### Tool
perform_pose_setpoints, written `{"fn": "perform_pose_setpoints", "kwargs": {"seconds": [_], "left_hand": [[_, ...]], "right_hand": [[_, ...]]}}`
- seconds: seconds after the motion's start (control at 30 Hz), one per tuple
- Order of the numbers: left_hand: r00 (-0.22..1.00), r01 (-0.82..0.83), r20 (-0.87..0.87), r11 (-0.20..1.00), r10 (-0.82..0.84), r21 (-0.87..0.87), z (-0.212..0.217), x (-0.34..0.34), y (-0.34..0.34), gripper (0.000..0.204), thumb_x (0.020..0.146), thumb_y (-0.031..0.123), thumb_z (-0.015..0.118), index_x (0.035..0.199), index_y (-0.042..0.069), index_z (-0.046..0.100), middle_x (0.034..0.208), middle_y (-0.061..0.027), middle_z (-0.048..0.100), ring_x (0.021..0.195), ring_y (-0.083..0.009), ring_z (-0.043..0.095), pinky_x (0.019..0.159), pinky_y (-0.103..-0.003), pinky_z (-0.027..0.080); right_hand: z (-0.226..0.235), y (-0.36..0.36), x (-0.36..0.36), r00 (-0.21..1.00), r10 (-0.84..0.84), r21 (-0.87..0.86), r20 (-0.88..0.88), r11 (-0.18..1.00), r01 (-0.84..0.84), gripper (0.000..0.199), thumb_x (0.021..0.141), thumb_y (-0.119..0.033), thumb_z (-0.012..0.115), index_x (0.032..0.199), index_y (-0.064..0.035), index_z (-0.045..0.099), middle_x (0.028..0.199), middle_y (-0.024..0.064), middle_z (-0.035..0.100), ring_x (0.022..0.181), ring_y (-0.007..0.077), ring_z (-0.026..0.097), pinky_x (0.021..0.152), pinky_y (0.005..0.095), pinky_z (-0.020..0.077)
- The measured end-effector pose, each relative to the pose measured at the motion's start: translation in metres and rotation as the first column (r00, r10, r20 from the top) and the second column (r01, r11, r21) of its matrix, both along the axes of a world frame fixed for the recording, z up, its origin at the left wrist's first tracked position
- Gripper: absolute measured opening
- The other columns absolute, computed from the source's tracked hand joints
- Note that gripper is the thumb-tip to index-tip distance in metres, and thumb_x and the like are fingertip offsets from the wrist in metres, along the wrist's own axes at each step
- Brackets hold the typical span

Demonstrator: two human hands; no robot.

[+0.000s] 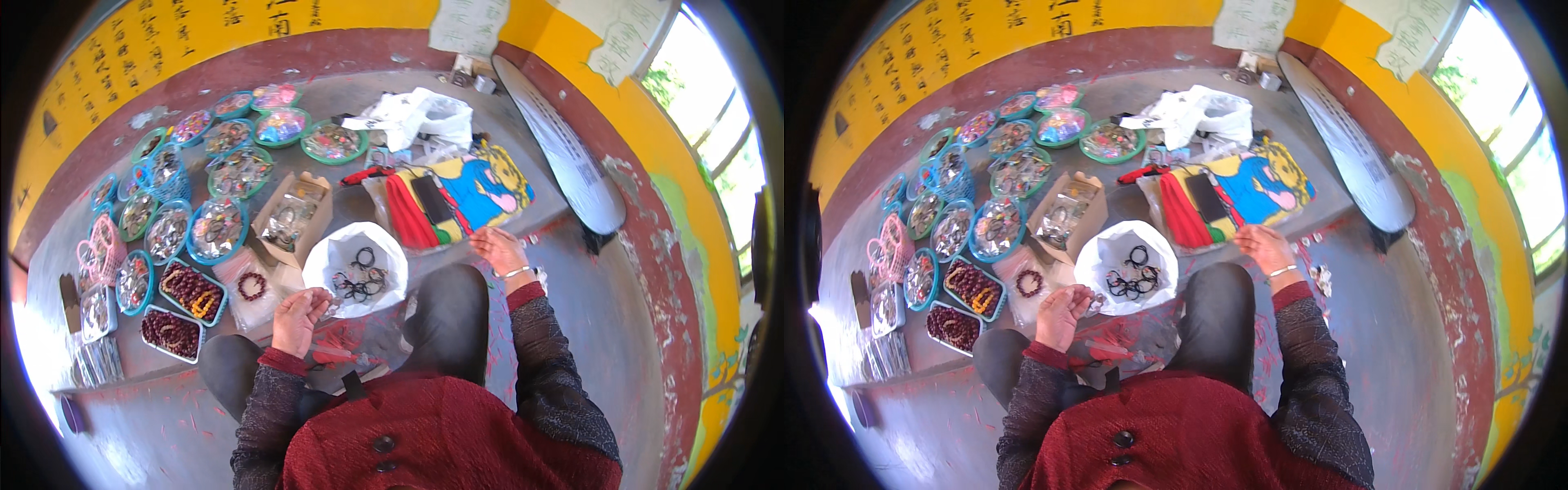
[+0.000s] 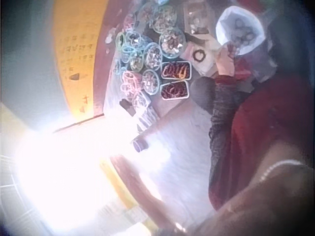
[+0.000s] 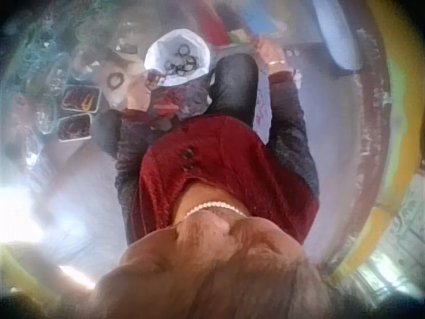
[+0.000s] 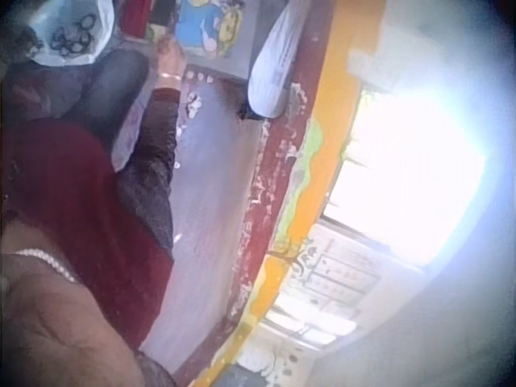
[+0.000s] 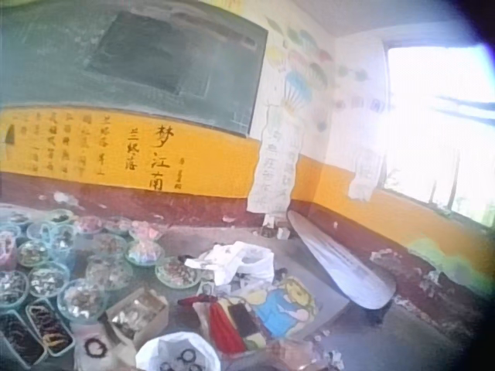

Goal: The person sits cross-legged on the floor and sorts small beads and jewelry items from a white plastic bag into a small white bowl. They handle the items by hand, picking them out of the bag and placing them into the bowl.

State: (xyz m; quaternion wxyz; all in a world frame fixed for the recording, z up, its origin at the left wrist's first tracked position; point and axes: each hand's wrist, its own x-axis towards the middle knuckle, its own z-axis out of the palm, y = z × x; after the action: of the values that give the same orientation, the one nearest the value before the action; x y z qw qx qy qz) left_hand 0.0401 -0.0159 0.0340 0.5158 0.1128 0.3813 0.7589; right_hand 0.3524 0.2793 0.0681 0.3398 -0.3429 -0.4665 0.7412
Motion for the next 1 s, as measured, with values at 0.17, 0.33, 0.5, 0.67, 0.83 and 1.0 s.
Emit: {"fn": "perform_pose_setpoints", "kwargs": {"seconds": [0.17,0.33,0.5,0.67,0.83,1.0], "left_hand": [[0.996,-0.071,0.060,0.997,0.071,-0.001,-0.009,-0.005,-0.006,0.019,0.089,0.008,0.047,0.096,-0.006,0.058,0.095,-0.0160,0.062,0.091,-0.0238,0.061,0.081,-0.031,0.050],[0.990,-0.102,0.097,0.995,0.103,-0.013,-0.015,-0.009,0.001,0.020,0.089,0.009,0.048,0.098,-0.006,0.058,0.097,-0.0170,0.062,0.092,-0.0249,0.060,0.084,-0.032,0.049],[0.992,-0.099,0.081,0.995,0.100,-0.011,-0.023,-0.019,-0.002,0.021,0.089,0.009,0.047,0.098,-0.007,0.058,0.098,-0.0166,0.061,0.094,-0.0251,0.060,0.086,-0.034,0.048],[0.998,-0.045,0.037,0.998,0.047,-0.045,-0.022,-0.017,0.008,0.020,0.089,0.008,0.047,0.099,-0.007,0.058,0.097,-0.0150,0.061,0.092,-0.0227,0.060,0.084,-0.031,0.049],[0.999,-0.044,0.001,0.995,0.045,-0.085,-0.017,-0.018,0.006,0.020,0.089,0.007,0.047,0.098,-0.007,0.058,0.095,-0.0147,0.062,0.091,-0.0216,0.060,0.082,-0.029,0.049],[0.999,-0.003,-0.036,0.997,0.000,-0.081,-0.010,-0.015,0.005,0.021,0.089,0.009,0.046,0.097,-0.006,0.058,0.096,-0.0146,0.062,0.091,-0.0221,0.060,0.082,-0.031,0.049]], "right_hand": [[0.035,-0.045,-0.133,0.897,0.406,-0.007,-0.175,0.911,-0.413,0.021,0.086,-0.018,0.054,0.088,0.0013,0.062,0.083,0.0122,0.065,0.073,0.0198,0.064,0.066,0.0278,0.0499],[-0.018,-0.081,-0.197,0.854,0.521,-0.028,0.002,0.853,-0.521,0.023,0.086,-0.025,0.057,0.082,-0.0028,0.062,0.075,0.0064,0.064,0.068,0.0127,0.060,0.062,0.0235,0.0469],[-0.025,-0.104,-0.210,0.753,0.658,-0.041,0.003,0.753,-0.657,0.027,0.087,-0.029,0.056,0.075,-0.0046,0.059,0.072,0.0048,0.060,0.065,0.0115,0.058,0.062,0.0239,0.0456],[-0.014,-0.092,-0.198,0.753,0.637,-0.095,-0.165,0.750,-0.655,0.033,0.087,-0.026,0.054,0.062,-0.0039,0.051,0.061,0.0073,0.053,0.059,0.0184,0.052,0.057,0.0303,0.0421],[0.049,-0.041,-0.130,0.795,0.605,0.276,-0.048,0.773,-0.572,0.026,0.082,-0.018,0.055,0.062,-0.0025,0.049,0.060,0.0097,0.054,0.056,0.0170,0.051,0.053,0.0264,0.0392],[-0.045,0.015,0.031,0.655,-0.112,0.357,0.747,0.899,-0.253,0.032,0.083,-0.033,0.049,0.099,-0.0062,0.049,0.091,0.0119,0.051,0.083,0.0222,0.048,0.070,0.0331,0.0370]]}}
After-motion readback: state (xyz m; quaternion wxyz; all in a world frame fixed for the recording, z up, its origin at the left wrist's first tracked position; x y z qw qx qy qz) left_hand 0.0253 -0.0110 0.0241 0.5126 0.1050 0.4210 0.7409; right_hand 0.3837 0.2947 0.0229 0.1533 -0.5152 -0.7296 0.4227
